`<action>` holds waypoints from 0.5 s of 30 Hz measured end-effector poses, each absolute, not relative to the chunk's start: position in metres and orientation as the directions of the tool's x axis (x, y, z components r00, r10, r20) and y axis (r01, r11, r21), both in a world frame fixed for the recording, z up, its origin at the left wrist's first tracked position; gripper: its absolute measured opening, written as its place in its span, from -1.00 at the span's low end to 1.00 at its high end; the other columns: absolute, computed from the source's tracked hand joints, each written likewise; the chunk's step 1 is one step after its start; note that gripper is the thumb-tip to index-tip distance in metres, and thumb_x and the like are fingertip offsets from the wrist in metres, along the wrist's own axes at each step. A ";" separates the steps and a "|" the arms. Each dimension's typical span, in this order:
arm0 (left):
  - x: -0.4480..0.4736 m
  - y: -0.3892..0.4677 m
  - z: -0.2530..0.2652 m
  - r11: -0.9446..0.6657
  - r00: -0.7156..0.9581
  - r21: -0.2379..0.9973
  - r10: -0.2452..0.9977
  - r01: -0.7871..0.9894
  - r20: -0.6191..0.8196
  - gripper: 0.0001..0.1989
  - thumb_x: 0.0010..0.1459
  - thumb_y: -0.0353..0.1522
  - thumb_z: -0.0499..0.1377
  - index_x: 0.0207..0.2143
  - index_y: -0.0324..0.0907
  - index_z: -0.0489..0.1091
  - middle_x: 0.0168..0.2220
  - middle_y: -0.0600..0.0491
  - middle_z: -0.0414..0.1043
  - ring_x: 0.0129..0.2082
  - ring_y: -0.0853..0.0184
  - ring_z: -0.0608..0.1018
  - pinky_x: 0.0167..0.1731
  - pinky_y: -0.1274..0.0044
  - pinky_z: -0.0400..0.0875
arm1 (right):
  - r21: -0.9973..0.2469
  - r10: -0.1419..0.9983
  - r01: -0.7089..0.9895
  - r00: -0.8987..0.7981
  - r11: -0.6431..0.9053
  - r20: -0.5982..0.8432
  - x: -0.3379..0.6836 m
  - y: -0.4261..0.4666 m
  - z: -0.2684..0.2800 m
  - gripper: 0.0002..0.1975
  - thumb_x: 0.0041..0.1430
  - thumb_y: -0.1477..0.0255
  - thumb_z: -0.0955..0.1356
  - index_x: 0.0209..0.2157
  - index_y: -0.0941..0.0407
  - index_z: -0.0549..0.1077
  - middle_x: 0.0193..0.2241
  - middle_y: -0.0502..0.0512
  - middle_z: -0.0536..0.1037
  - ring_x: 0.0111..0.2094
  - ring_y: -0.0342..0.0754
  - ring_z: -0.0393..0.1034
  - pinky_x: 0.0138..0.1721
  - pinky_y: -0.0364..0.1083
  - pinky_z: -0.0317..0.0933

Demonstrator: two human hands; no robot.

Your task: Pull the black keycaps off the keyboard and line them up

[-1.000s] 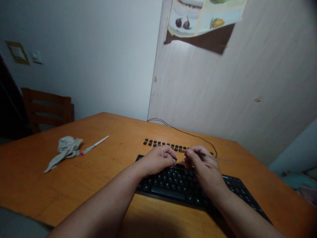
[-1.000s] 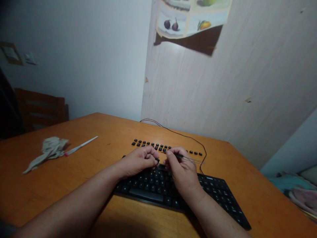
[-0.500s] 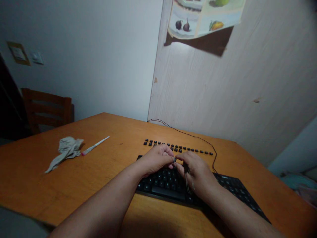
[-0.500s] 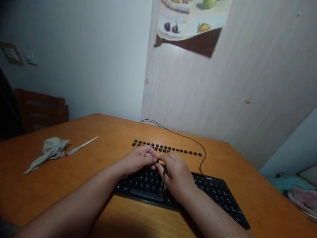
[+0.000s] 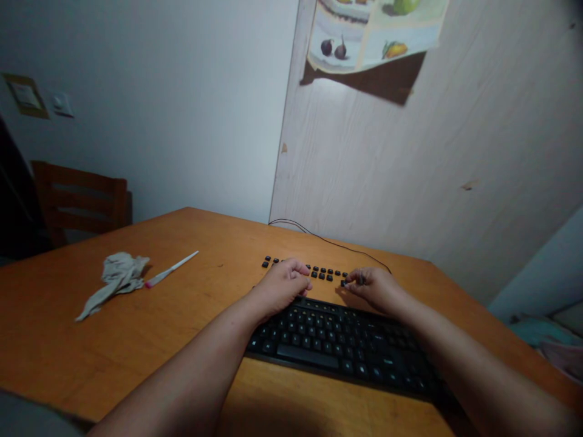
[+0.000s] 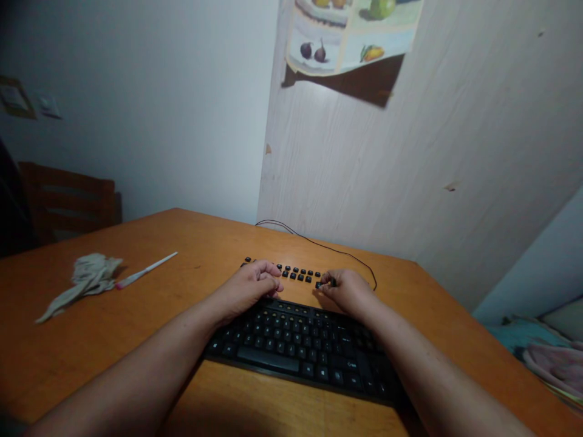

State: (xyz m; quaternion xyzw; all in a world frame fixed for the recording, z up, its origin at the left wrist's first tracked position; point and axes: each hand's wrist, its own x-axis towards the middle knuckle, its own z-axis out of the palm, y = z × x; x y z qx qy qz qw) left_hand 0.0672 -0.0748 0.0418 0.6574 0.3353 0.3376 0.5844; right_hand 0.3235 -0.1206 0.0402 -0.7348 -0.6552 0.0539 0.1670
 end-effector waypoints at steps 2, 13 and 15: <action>0.067 -0.074 0.041 -0.105 0.546 0.993 0.836 0.049 0.062 -0.79 0.04 -0.41 0.17 -0.22 -0.22 0.31 -0.38 0.03 0.49 -0.43 0.40 0.50 -0.38 0.56 0.33 | -0.311 0.978 0.940 0.181 -0.142 0.102 0.330 -0.111 0.035 -0.81 0.05 0.31 0.40 -0.29 0.07 0.58 -0.49 0.02 0.57 -0.45 -0.08 0.39 -0.43 -0.15 0.14; 0.066 -0.071 0.039 -0.155 0.544 0.984 0.835 0.084 0.085 -0.84 0.02 -0.40 0.16 -0.28 -0.21 0.33 -0.38 0.03 0.50 -0.44 0.38 0.51 -0.39 0.55 0.33 | -0.258 0.951 0.928 0.297 -0.268 0.082 0.324 -0.084 0.030 -0.84 -0.05 0.29 0.43 -0.38 0.03 0.60 -0.48 0.04 0.57 -0.44 -0.07 0.39 -0.46 -0.15 0.08; 0.066 -0.072 0.039 -0.161 0.544 0.982 0.835 0.094 0.085 -0.85 0.03 -0.39 0.15 -0.29 -0.21 0.33 -0.38 0.02 0.50 -0.43 0.37 0.51 -0.39 0.55 0.33 | -0.256 0.948 0.925 0.308 -0.280 0.076 0.321 -0.082 0.029 -0.84 -0.04 0.29 0.42 -0.38 0.03 0.59 -0.49 0.05 0.57 -0.44 -0.07 0.39 -0.46 -0.15 0.09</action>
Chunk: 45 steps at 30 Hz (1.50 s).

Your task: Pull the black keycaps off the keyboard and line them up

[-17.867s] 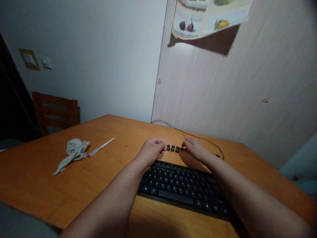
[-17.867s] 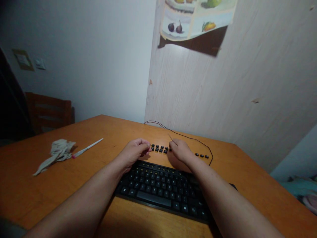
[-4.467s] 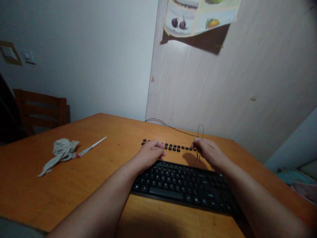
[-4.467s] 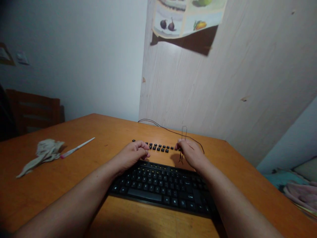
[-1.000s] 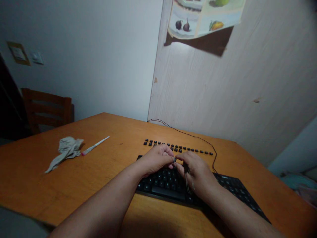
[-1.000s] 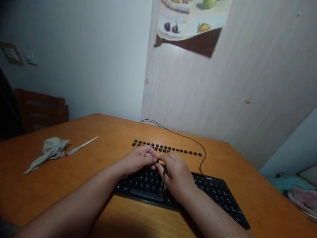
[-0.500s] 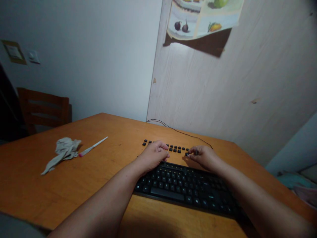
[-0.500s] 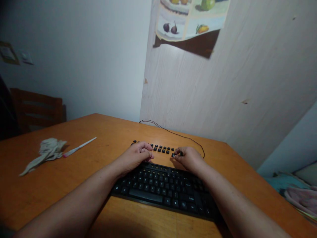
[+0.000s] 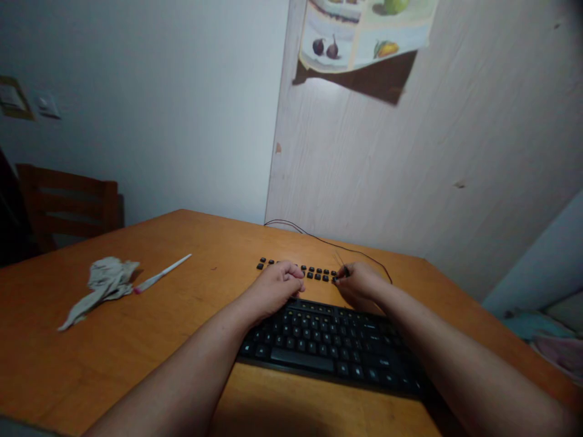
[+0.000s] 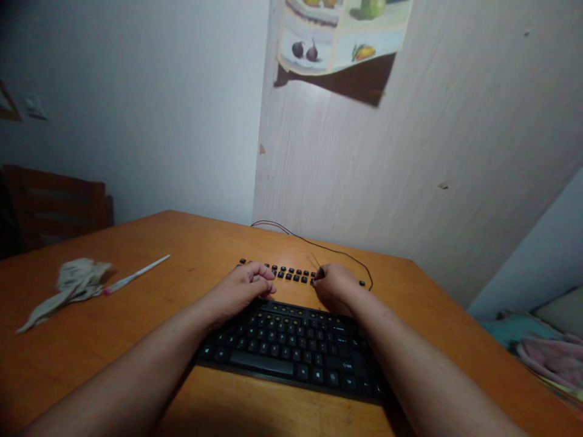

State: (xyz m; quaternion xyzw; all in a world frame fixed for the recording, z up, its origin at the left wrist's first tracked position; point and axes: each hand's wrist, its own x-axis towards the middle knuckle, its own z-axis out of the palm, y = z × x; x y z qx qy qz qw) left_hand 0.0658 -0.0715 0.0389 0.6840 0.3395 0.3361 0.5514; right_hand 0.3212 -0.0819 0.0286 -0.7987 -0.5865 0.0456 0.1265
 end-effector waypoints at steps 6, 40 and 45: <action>0.066 -0.070 0.038 -0.180 0.554 0.977 0.827 0.111 0.090 -0.84 0.00 -0.37 0.16 -0.31 -0.20 0.34 -0.39 0.03 0.52 -0.43 0.37 0.50 -0.41 0.56 0.31 | -0.248 0.946 0.921 0.321 -0.299 0.049 0.322 -0.076 0.024 -0.86 -0.02 0.32 0.40 -0.37 -0.02 0.59 -0.46 0.04 0.59 -0.45 -0.06 0.40 -0.46 -0.14 0.10; 0.066 -0.067 0.033 -0.293 0.587 0.929 0.802 0.227 0.110 -0.84 0.00 -0.33 0.15 -0.34 -0.20 0.39 -0.44 0.06 0.45 -0.45 0.35 0.45 -0.45 0.56 0.23 | -0.875 0.999 0.483 0.044 -0.022 -0.001 0.290 -0.182 0.068 -0.66 0.07 0.14 0.39 -0.27 0.12 0.38 -0.55 -0.07 0.38 -0.62 -0.21 0.24 -0.62 -0.22 0.10; 0.065 -0.066 0.031 -0.295 0.594 0.930 0.797 0.219 0.113 -0.83 0.02 -0.33 0.14 -0.31 -0.20 0.39 -0.41 0.06 0.47 -0.44 0.35 0.46 -0.45 0.56 0.25 | -0.866 0.999 0.500 -0.007 -0.026 -0.034 0.285 -0.183 0.065 -0.69 0.06 0.16 0.40 -0.32 0.13 0.47 -0.60 -0.07 0.37 -0.63 -0.21 0.23 -0.62 -0.21 0.13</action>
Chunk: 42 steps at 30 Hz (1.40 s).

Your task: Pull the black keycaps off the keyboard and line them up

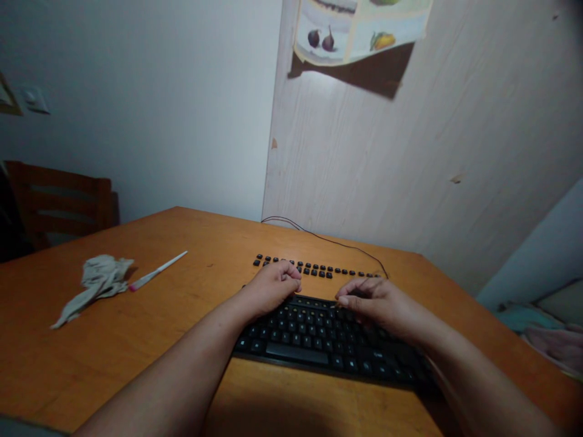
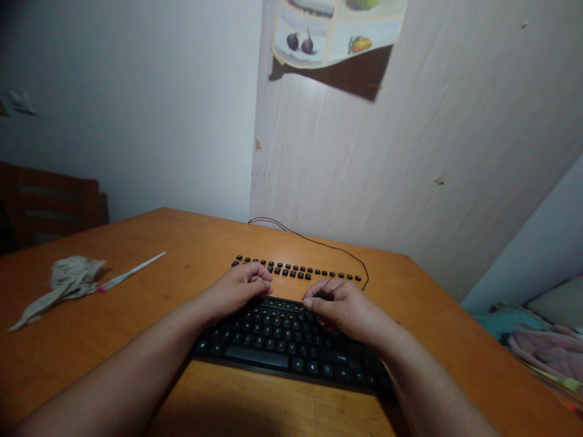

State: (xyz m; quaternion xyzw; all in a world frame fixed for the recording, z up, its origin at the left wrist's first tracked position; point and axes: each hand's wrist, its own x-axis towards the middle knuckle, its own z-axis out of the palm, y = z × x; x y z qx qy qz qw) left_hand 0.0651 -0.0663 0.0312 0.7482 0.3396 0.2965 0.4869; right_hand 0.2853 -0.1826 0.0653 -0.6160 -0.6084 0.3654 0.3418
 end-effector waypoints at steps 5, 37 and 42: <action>0.064 -0.068 0.032 -0.306 0.595 0.926 0.795 0.224 0.119 -0.83 0.01 -0.33 0.13 -0.32 -0.20 0.41 -0.41 0.05 0.48 -0.42 0.34 0.47 -0.42 0.56 0.27 | -0.870 0.997 0.493 -0.066 -0.012 -0.051 0.284 -0.180 0.057 -0.69 0.07 0.16 0.41 -0.32 0.12 0.51 -0.59 -0.06 0.39 -0.63 -0.21 0.20 -0.63 -0.20 0.09; 0.062 -0.073 0.034 -0.383 0.658 0.892 0.740 0.241 0.140 -0.84 0.02 -0.31 0.15 -0.32 -0.18 0.41 -0.50 0.12 0.34 -0.50 0.39 0.35 -0.52 0.58 0.14 | -0.736 0.952 0.676 0.238 -0.023 0.190 0.263 -0.168 0.026 -0.74 0.16 0.22 0.29 -0.50 0.07 0.30 -0.66 -0.06 0.33 -0.65 -0.15 0.20 -0.60 -0.16 0.07; 0.062 -0.071 0.033 -0.442 0.686 0.850 0.714 0.287 0.139 -0.82 0.03 -0.29 0.15 -0.34 -0.19 0.43 -0.45 0.08 0.39 -0.43 0.37 0.39 -0.46 0.57 0.20 | -0.750 0.932 0.661 0.286 -0.025 0.221 0.263 -0.167 0.021 -0.74 0.14 0.23 0.29 -0.53 0.07 0.27 -0.68 -0.08 0.31 -0.67 -0.16 0.18 -0.62 -0.16 0.04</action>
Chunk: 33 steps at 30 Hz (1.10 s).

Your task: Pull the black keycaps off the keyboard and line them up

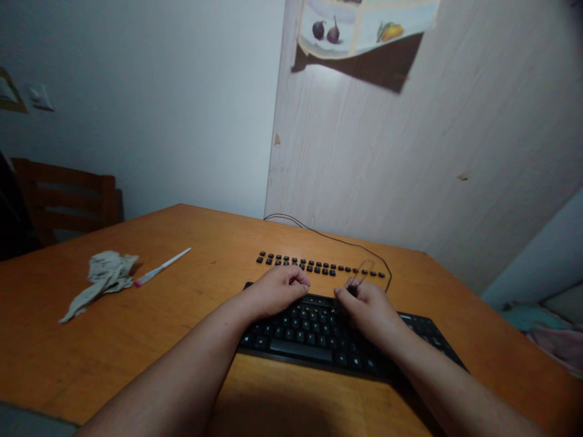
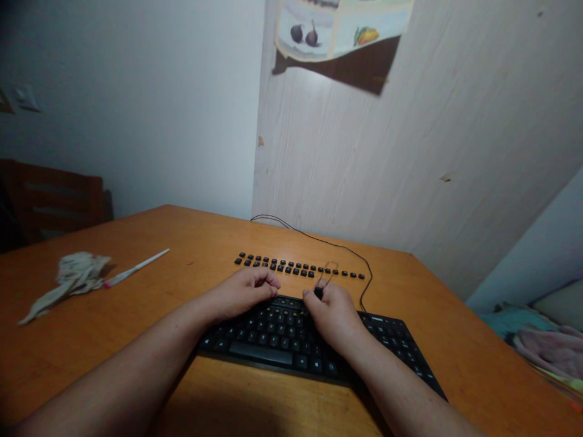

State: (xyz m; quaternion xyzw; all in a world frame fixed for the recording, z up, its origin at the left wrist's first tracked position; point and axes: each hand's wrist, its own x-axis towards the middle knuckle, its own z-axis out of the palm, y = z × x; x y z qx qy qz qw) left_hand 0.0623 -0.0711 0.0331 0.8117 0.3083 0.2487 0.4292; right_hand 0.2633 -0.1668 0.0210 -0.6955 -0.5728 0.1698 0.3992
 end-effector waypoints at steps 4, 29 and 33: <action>0.062 -0.069 0.033 -0.464 0.709 0.829 0.695 0.312 0.122 -0.82 0.04 -0.29 0.15 -0.34 -0.20 0.43 -0.42 0.07 0.42 -0.40 0.35 0.41 -0.42 0.56 0.23 | -0.834 0.912 0.551 0.352 -0.019 0.212 0.266 -0.166 0.028 -0.72 0.12 0.22 0.32 -0.53 0.08 0.27 -0.71 -0.08 0.32 -0.70 -0.16 0.18 -0.65 -0.16 0.04; 0.070 -0.085 0.033 -0.274 0.741 0.961 0.652 0.036 0.158 -0.82 0.03 -0.37 0.18 -0.28 -0.22 0.35 -0.49 0.17 0.31 -0.50 0.48 0.33 -0.49 0.61 0.15 | -0.903 0.900 0.314 0.230 0.293 0.372 0.222 -0.180 0.039 -0.73 0.20 0.19 0.35 -0.39 0.11 0.39 -0.54 -0.01 0.45 -0.54 -0.11 0.36 -0.52 -0.15 0.22; 0.071 -0.084 0.034 -0.285 0.730 0.954 0.672 0.099 0.125 -0.85 -0.02 -0.43 0.15 -0.31 -0.20 0.34 -0.51 0.17 0.33 -0.53 0.47 0.34 -0.53 0.61 0.14 | -0.833 0.848 0.432 0.235 0.346 0.474 0.224 -0.183 0.042 -0.74 0.24 0.22 0.32 -0.40 0.12 0.44 -0.48 0.02 0.46 -0.47 -0.09 0.39 -0.43 -0.13 0.26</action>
